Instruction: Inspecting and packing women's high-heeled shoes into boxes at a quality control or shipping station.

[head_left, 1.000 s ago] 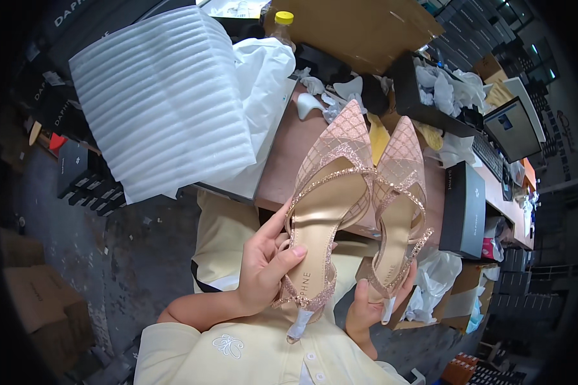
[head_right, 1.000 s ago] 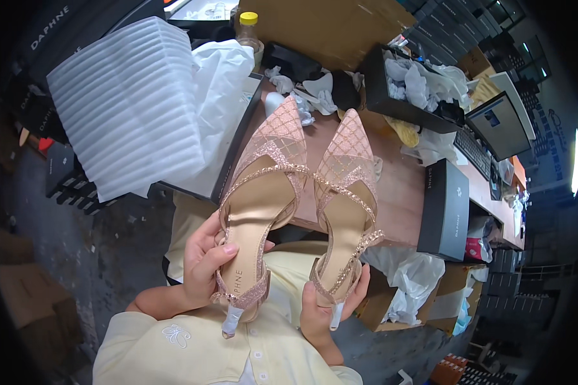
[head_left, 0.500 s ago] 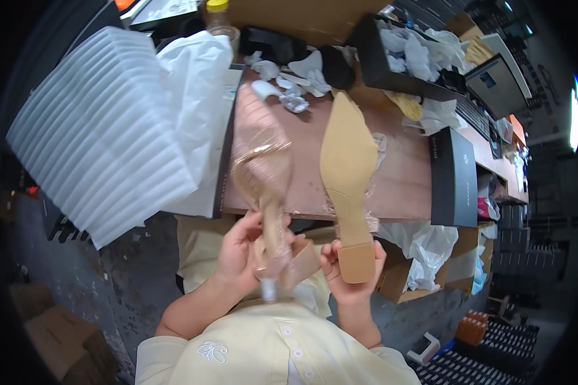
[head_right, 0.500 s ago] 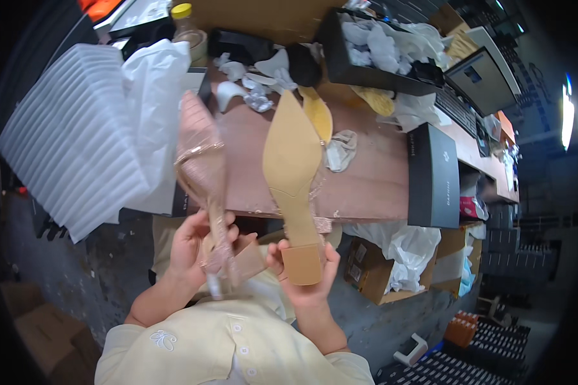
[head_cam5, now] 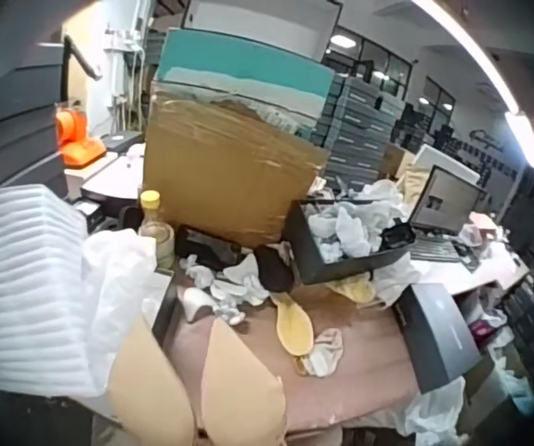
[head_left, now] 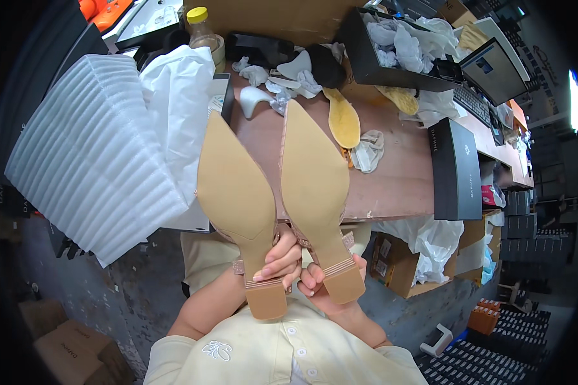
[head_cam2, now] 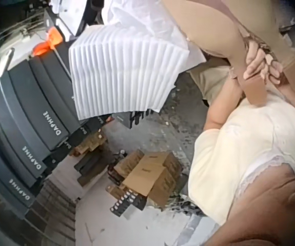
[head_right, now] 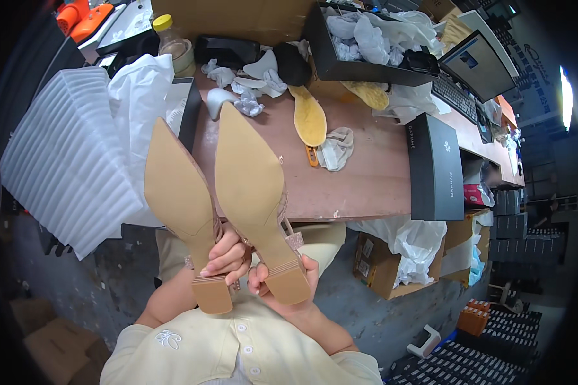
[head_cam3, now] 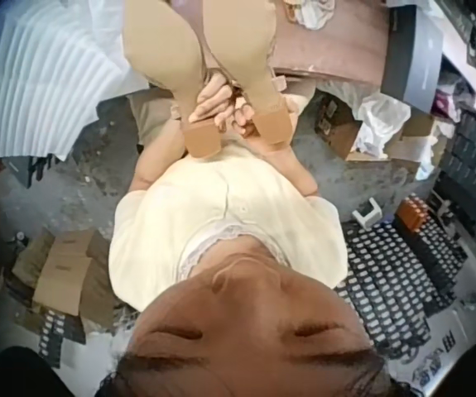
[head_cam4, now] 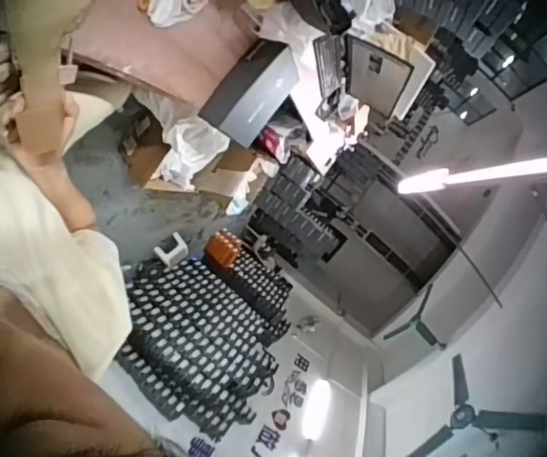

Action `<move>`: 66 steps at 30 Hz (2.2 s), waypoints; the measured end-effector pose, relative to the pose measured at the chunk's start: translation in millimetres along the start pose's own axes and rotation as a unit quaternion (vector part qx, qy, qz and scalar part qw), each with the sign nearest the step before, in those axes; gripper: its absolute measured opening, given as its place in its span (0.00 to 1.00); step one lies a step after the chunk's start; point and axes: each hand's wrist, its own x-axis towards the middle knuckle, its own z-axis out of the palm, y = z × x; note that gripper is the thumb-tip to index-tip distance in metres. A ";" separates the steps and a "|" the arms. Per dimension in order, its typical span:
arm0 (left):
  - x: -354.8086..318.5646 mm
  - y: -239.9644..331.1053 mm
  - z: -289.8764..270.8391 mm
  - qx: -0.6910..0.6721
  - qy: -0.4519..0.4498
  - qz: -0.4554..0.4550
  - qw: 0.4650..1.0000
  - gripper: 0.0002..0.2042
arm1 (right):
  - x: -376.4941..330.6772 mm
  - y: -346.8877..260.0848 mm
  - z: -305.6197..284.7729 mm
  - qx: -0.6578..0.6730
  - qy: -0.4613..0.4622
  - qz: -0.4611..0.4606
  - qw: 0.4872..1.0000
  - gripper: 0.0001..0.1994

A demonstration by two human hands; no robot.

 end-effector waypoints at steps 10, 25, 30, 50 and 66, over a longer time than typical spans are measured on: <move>-15.7 -9.6 -9.0 -0.019 0.029 0.067 0.997 0.11 | -1.1 3.6 2.2 0.072 0.074 0.007 0.995 0.30; -43.9 -19.1 -9.4 -0.063 0.282 0.170 0.942 0.14 | 7.5 2.4 -2.0 0.055 0.206 -0.030 0.977 0.27; -40.0 -16.6 -6.8 -0.059 0.290 0.177 0.938 0.14 | 11.2 0.4 -2.3 0.047 0.206 -0.027 0.977 0.29; -35.1 -34.3 7.1 0.082 0.636 0.174 0.748 0.25 | 5.5 -30.3 -15.3 -0.220 0.214 -0.119 0.944 0.26; -39.8 -57.0 54.0 0.140 0.643 0.219 0.720 0.20 | 9.1 0.5 20.5 -0.344 0.215 -0.131 0.905 0.26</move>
